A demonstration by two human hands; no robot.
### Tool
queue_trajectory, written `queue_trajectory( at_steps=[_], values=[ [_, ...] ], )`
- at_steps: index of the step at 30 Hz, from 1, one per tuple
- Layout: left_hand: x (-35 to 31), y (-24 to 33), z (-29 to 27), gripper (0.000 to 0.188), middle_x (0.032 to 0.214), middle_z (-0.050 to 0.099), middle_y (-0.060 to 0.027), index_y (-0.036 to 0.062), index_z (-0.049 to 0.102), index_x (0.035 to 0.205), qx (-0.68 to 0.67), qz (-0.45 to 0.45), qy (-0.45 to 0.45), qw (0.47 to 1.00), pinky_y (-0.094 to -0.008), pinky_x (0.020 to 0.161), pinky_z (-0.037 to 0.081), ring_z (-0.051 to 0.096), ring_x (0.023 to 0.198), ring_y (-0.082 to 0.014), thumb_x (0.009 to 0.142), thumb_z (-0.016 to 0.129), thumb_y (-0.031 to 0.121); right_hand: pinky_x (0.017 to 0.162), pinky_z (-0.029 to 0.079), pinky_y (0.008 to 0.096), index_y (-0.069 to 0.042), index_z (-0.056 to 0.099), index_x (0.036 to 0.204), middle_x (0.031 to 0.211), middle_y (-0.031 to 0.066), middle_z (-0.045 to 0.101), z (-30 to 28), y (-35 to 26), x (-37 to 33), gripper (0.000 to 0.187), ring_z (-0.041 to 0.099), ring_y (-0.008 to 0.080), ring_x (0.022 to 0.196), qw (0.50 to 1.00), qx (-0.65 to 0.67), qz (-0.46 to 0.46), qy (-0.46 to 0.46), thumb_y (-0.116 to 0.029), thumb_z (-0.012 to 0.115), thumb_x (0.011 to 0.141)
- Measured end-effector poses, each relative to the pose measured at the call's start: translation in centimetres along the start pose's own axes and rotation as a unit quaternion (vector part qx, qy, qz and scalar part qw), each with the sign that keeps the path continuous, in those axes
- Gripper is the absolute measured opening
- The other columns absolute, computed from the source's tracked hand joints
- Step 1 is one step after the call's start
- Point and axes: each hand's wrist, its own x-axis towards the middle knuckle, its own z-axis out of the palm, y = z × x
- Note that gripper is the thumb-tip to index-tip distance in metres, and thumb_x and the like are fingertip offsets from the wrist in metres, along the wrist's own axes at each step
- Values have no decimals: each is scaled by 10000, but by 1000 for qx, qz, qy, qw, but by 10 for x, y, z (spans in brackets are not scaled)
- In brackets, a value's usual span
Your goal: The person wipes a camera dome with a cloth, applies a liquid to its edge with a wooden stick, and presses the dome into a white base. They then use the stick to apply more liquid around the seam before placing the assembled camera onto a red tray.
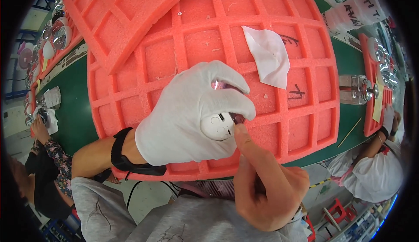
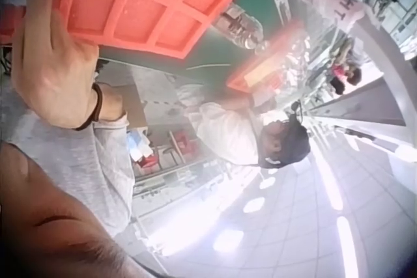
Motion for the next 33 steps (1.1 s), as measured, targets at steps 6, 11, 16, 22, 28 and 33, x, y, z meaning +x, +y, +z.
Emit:
queue_trajectory(
  at_steps=[6, 11, 16, 22, 28, 33],
  values=[
    [0, -4, 0, 291, 1110, 610, -85, 142, 724, 919, -21, 28, 3, 999, -407, 939, 504, 653, 932, -257, 665, 851, 80, 452, 330, 185, 12, 739, 1112, 563, 9, 556, 1, 2, 0, 426, 421, 38, 413, 1000, 18, -1, 11, 170, 583, 748],
    [1, -2, -1, 279, 1115, 607, -89, 134, 723, 925, -15, 23, -4, 1000, -402, 918, 510, 652, 925, -251, 681, 847, 81, 453, 330, 180, 16, 737, 1111, 574, 10, 566, -3, 0, 1, 418, 421, 36, 416, 1000, 11, 4, -3, 172, 581, 755],
    [-1, -4, 2, 274, 1119, 603, -98, 127, 720, 931, -42, 16, -4, 999, -370, 827, 531, 647, 915, -248, 692, 847, 84, 446, 327, 188, 21, 731, 1116, 575, 2, 571, 2, 3, -2, 401, 411, 33, 414, 1000, 3, -13, 12, 163, 595, 767],
    [0, -5, 2, 313, 1120, 604, -104, 121, 716, 942, -26, 29, 10, 999, -349, 757, 527, 644, 903, -251, 658, 841, 74, 438, 323, 203, 34, 722, 1120, 580, 2, 595, 7, 9, -2, 375, 410, 32, 411, 1000, 11, -25, 11, 150, 616, 780],
    [-1, -7, 0, 375, 1123, 608, -112, 129, 712, 976, -32, 36, 13, 999, -346, 742, 527, 644, 894, -262, 623, 824, 74, 409, 355, 249, 42, 684, 1215, 679, 44, 648, 19, 27, -19, 537, 429, 99, 400, 997, 70, 9, 33, 139, 697, 687],
    [-4, -8, 1, 373, 1125, 611, -110, 140, 710, 984, -31, 35, 32, 998, -351, 743, 529, 644, 893, -263, 633, 826, 89, 397, 319, 254, 48, 705, 1180, 702, 46, 672, 23, 32, -24, 511, 372, 92, 389, 995, -28, -80, 51, 148, 681, 680]
  ],
)
